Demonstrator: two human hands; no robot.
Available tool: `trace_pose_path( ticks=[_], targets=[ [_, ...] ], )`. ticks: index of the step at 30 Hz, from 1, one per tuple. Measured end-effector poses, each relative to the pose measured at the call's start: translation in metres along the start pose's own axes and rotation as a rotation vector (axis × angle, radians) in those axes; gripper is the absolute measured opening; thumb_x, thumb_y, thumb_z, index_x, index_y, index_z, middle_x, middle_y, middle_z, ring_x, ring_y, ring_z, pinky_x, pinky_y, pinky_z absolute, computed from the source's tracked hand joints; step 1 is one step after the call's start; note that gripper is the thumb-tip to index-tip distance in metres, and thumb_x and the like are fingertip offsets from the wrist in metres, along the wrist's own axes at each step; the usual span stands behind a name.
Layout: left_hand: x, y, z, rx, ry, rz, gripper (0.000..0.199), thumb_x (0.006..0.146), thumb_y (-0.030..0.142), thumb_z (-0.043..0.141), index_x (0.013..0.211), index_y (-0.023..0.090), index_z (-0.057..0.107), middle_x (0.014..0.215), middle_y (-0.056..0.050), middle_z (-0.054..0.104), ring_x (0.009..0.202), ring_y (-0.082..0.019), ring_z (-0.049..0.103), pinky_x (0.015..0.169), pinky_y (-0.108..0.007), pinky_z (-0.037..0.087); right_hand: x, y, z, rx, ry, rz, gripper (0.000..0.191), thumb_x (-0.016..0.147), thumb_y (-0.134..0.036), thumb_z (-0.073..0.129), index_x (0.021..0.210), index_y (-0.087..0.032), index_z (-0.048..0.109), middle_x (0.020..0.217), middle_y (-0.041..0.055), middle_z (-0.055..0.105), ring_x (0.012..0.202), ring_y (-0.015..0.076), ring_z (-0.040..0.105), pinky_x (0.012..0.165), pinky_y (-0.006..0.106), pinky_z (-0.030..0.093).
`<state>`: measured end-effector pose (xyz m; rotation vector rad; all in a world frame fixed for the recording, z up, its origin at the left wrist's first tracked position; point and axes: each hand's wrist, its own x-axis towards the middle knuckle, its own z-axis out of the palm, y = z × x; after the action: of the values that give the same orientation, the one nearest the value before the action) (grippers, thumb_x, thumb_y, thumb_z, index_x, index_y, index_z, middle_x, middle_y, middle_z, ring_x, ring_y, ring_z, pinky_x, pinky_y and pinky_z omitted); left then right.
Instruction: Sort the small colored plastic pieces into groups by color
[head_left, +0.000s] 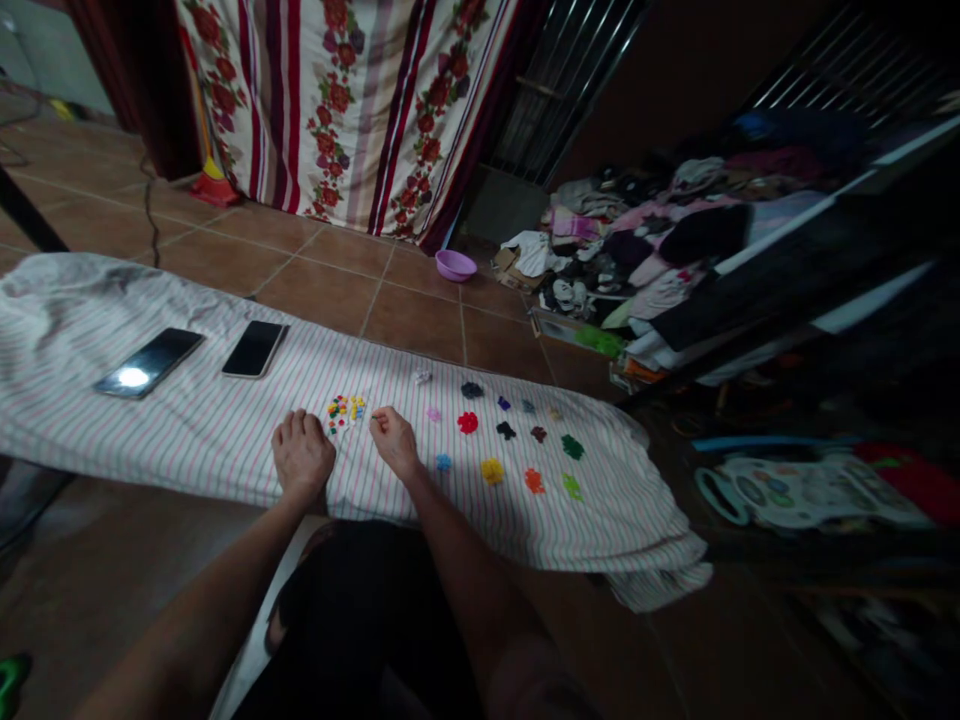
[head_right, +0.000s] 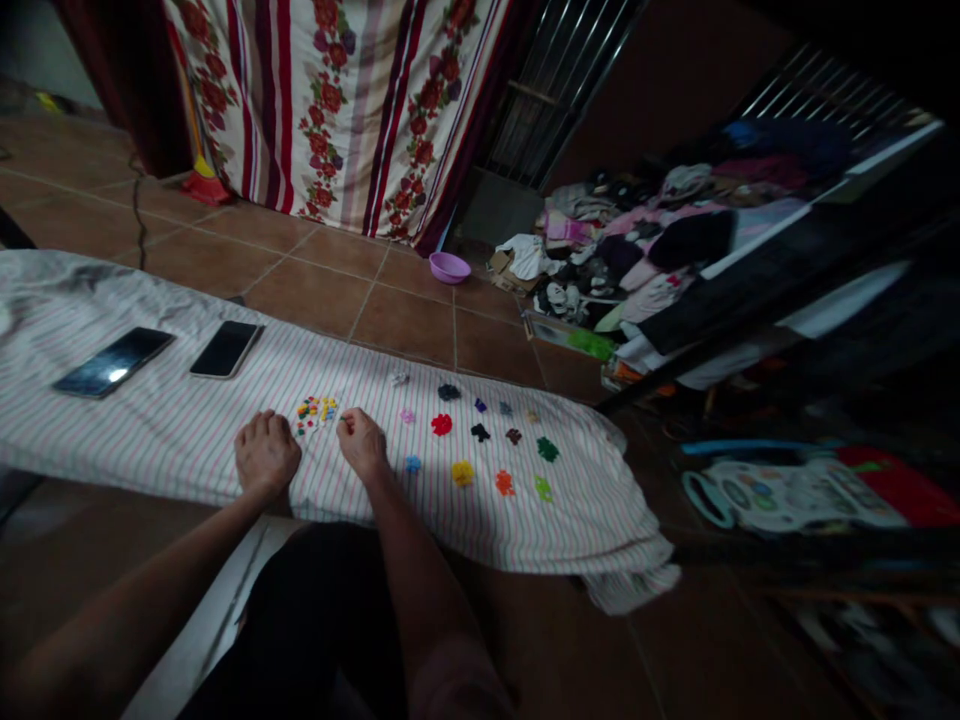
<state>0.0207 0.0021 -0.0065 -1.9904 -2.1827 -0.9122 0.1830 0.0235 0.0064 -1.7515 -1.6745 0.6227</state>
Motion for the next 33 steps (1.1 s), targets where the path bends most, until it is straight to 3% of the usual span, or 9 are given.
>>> trace_pose_path(
  ticks=[20, 33],
  targets=[
    [-0.002, 0.003, -0.005, 0.033, -0.006, -0.010, 0.032, 0.085, 0.026, 0.031, 0.100, 0.014, 0.057, 0.117, -0.017, 0.057, 0.115, -0.031, 0.048, 0.096, -0.047, 0.036, -0.047, 0.061, -0.079, -0.024, 0.199, 0.070, 0.024, 0.088, -0.029, 0.040, 0.082, -0.022, 0.062, 0.071, -0.0006, 0.064, 0.069, 0.0138, 0.060, 0.064, 0.020, 0.045],
    [-0.002, 0.006, -0.007, 0.095, -0.027, -0.019, 0.030, 0.086, 0.026, 0.032, 0.099, 0.014, 0.057, 0.113, -0.016, 0.058, 0.108, -0.029, 0.051, 0.092, -0.046, 0.038, -0.067, 0.118, -0.143, 0.056, 0.424, 0.174, 0.031, 0.083, -0.038, 0.043, 0.090, -0.018, 0.066, 0.069, 0.0021, 0.065, 0.064, 0.0155, 0.060, 0.064, 0.025, 0.048]
  ],
)
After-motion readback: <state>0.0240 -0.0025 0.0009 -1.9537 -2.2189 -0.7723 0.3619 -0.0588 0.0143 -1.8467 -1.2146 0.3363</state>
